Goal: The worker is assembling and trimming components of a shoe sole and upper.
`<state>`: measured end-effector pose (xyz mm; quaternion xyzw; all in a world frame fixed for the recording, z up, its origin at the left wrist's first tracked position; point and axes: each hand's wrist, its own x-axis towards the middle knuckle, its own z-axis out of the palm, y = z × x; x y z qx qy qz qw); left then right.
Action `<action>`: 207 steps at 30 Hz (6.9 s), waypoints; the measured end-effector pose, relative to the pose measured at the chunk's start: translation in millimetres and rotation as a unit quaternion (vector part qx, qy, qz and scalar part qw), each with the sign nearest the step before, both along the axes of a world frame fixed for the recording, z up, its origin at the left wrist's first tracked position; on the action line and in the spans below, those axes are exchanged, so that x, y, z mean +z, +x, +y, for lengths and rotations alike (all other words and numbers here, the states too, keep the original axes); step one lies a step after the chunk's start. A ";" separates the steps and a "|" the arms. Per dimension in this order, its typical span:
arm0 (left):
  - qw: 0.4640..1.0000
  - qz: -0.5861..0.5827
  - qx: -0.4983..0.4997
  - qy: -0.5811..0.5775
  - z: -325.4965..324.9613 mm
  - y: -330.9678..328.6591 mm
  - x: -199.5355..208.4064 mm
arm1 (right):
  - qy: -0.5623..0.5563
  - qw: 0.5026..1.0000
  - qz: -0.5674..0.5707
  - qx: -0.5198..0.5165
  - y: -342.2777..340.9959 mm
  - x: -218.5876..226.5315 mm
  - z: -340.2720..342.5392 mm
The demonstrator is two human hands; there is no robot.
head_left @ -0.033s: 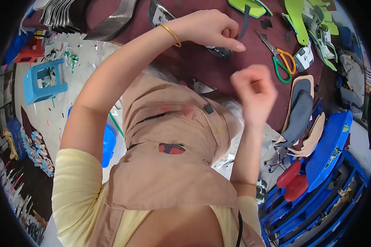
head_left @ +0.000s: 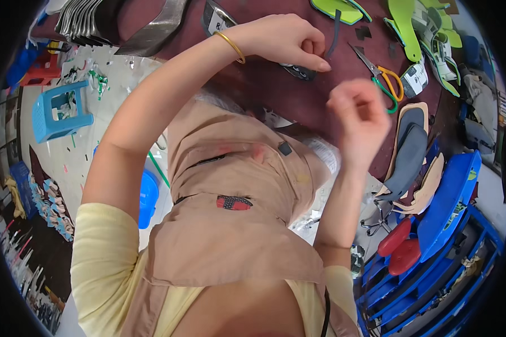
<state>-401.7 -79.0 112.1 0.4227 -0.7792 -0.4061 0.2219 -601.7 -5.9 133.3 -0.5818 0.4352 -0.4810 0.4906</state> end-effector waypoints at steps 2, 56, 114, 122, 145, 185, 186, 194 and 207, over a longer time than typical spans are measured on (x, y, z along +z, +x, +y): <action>0.999 0.025 -0.004 -0.034 2.2 4.8 -1.6 | -0.080 0.995 -0.064 0.009 21.2 23.6 -19.7; 0.939 0.233 0.248 0.044 112.0 27.1 23.0 | 0.144 0.957 -0.231 0.103 18.3 -42.2 8.7; 0.528 0.506 0.250 0.635 89.1 -16.2 22.3 | -0.187 0.904 0.342 0.177 -45.2 -48.2 -7.2; 0.560 0.519 0.250 0.595 86.8 -17.0 14.1 | -0.202 0.893 0.366 0.165 -24.7 -27.8 -14.5; 0.781 0.466 0.409 0.078 105.4 -17.0 13.4 | -0.138 0.957 0.244 0.075 51.6 11.9 8.5; 0.825 0.432 0.255 0.260 112.0 23.9 22.1 | 0.099 0.992 -0.067 0.046 80.3 -4.6 -16.1; 0.800 0.465 0.244 0.291 112.5 20.8 24.3 | 0.006 0.998 -0.061 -0.003 76.2 -12.2 -24.7; 0.863 0.397 0.185 0.252 109.1 16.2 14.6 | 0.184 0.962 -0.032 0.198 67.7 -2.2 -15.0; 0.900 0.360 0.131 0.210 106.1 -2.9 -7.4 | 0.182 0.895 -0.334 0.235 50.3 -8.8 -23.5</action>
